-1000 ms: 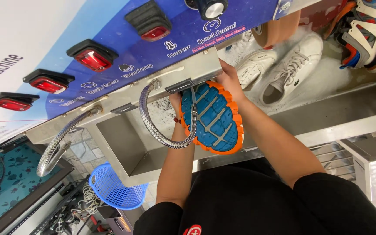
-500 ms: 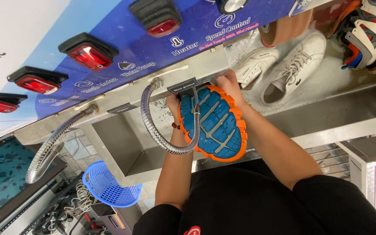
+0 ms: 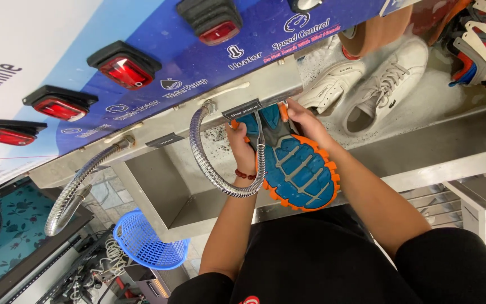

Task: Washing and scrubbing a pair of sneakers using a specialized shoe-washing machine.

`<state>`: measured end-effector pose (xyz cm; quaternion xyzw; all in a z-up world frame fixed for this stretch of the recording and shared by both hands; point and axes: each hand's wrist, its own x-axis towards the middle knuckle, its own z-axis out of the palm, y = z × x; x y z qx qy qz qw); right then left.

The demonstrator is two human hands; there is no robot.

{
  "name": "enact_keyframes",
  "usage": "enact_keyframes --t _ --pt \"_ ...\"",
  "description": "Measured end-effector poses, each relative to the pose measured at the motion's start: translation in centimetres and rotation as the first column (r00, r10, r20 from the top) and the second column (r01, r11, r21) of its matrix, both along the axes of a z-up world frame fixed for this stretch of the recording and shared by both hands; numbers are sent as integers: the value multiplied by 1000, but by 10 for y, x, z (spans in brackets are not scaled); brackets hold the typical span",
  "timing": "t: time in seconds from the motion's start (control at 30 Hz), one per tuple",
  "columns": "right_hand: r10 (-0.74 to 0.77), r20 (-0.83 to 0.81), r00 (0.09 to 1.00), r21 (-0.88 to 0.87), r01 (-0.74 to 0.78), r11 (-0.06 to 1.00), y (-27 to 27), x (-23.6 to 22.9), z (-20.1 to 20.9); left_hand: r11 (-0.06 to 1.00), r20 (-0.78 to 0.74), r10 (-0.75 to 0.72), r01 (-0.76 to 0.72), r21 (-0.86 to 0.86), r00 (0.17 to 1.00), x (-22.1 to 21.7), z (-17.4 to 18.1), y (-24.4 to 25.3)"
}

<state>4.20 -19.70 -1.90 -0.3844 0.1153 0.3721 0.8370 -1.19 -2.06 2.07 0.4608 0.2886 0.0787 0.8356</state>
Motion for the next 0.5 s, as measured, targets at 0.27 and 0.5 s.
enact_keyframes --t 0.27,0.5 --pt "15 0 1000 146 -15 989 9 -2 21 999 -8 35 -35 17 999 6 23 -6" --pt "-43 -308 951 66 66 996 27 25 86 759 -71 -122 139 636 990 0 -15 23"
